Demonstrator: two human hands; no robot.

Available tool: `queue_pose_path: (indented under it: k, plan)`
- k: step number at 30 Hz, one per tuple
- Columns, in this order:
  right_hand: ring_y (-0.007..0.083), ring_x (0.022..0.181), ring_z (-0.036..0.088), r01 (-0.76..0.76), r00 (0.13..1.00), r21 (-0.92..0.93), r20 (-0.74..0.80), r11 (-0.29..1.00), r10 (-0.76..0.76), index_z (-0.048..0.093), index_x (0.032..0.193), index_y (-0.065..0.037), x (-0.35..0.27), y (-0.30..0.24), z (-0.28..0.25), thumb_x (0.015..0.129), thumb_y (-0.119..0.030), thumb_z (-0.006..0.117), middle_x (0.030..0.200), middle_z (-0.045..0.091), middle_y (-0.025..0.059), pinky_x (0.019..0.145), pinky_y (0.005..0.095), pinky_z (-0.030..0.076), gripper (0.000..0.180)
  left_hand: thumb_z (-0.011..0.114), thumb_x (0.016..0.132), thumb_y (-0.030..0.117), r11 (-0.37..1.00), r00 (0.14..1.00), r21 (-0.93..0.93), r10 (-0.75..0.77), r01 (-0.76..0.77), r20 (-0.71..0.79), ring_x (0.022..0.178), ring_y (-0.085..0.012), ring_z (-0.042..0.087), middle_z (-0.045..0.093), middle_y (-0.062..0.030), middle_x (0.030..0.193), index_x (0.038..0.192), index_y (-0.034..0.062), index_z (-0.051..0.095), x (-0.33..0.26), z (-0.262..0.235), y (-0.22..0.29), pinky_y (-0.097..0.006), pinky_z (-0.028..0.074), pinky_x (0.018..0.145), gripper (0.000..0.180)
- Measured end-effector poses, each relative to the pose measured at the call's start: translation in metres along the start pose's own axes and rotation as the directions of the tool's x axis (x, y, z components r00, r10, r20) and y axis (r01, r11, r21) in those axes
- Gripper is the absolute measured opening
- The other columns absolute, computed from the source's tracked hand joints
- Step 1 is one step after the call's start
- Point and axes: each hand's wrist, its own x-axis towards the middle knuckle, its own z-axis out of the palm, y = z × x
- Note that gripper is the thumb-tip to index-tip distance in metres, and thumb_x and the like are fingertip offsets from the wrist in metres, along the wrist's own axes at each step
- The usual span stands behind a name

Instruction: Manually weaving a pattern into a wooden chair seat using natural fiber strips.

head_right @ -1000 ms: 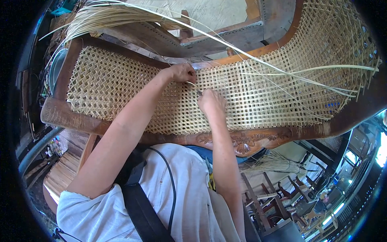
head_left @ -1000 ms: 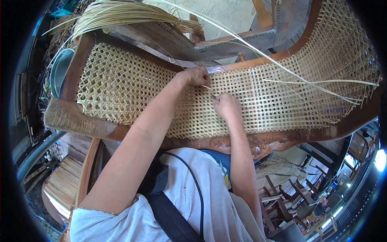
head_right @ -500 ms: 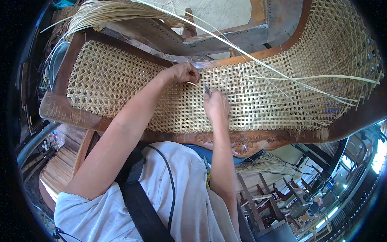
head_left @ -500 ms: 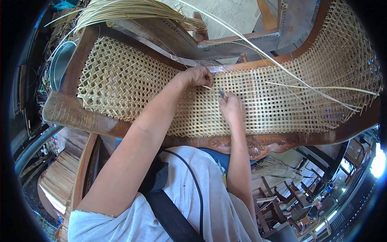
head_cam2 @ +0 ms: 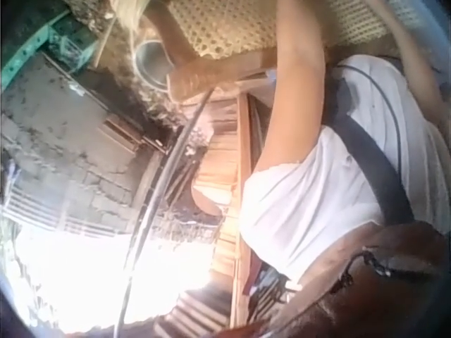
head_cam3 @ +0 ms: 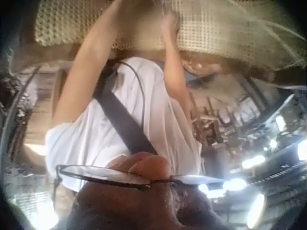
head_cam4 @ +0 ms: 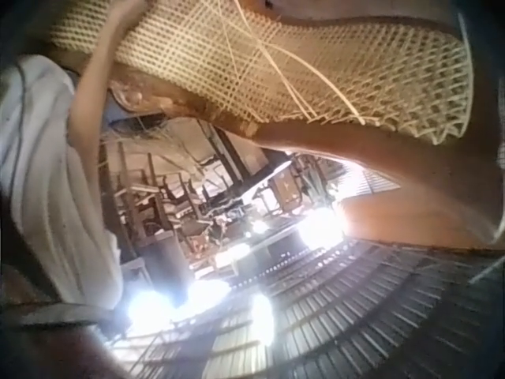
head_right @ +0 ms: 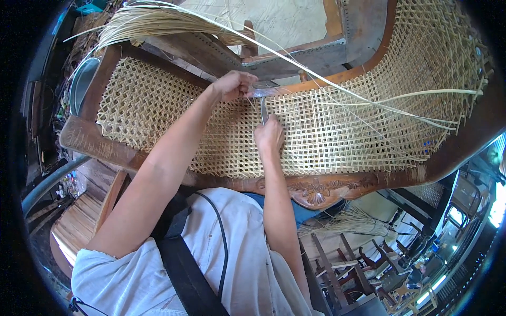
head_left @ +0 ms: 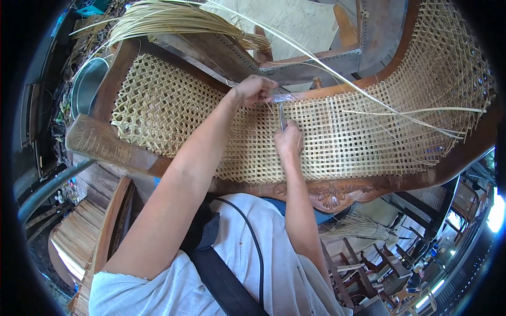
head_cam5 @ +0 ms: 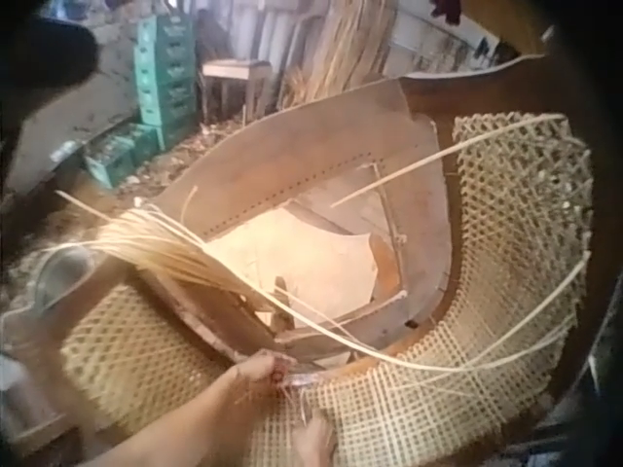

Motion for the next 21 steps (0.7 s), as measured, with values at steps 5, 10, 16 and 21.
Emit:
queue_pose_path:
  k: [5, 10, 16, 21]
  plan:
    - [0.0141, 0.054, 0.059, -0.141, 0.989, 0.188, 0.077, 0.972, 0.129, 0.062, 0.109, 0.005, -0.020, 0.029, -0.047, 0.082, 0.000, 0.062, 0.080, 0.067, 0.0151, 0.046, 0.0298, 0.048, 0.028, 0.055, 0.085, 0.013, 0.152, 0.978, 0.980, 0.183, -0.126, 0.097, 0.083, -0.0153, 0.066, 0.073, -0.0060, 0.096, 0.100, 0.0141, 0.074, -0.018, 0.029, -0.003, -0.032, 0.053, 0.076, 0.024]
    - [0.0092, 0.057, 0.054, 0.053, 0.999, 0.557, -0.036, 0.829, -0.040, 0.062, 0.101, 0.004, -0.017, 0.054, -0.059, 0.080, 0.001, 0.063, 0.074, 0.063, 0.0053, 0.051, 0.0250, 0.042, 0.021, 0.071, 0.086, 0.033, 0.676, 0.877, 0.686, -0.123, -0.269, 0.465, 0.093, -0.0156, 0.067, 0.073, -0.0048, 0.100, 0.110, 0.0161, 0.072, -0.015, 0.054, -0.026, -0.032, 0.053, 0.086, 0.030]
    - [0.0168, 0.067, 0.062, -0.002, 1.000, 0.364, 0.023, 0.932, -0.006, 0.061, 0.102, 0.001, -0.008, 0.040, -0.067, 0.084, -0.008, 0.064, 0.078, 0.067, 0.0108, 0.062, 0.0306, 0.049, 0.020, 0.075, 0.082, 0.039, 0.582, 0.909, 0.787, -0.184, -0.206, 0.373, 0.087, -0.0137, 0.065, 0.073, -0.0030, 0.087, 0.102, 0.0137, 0.075, -0.001, 0.057, -0.029, -0.029, 0.052, 0.078, 0.032]
    - [0.0376, 0.087, 0.068, 0.044, 0.955, -0.333, 0.290, 0.942, 0.058, 0.062, 0.107, -0.003, -0.023, 0.014, -0.063, 0.090, -0.024, 0.055, 0.089, 0.070, 0.0214, 0.081, 0.0444, 0.051, 0.028, 0.074, 0.075, 0.040, 0.204, 0.950, 0.930, -0.004, -0.305, 0.313, 0.088, -0.0240, 0.067, 0.072, -0.0078, 0.093, 0.093, 0.0145, 0.075, 0.010, 0.031, -0.040, -0.036, 0.051, 0.081, 0.031]
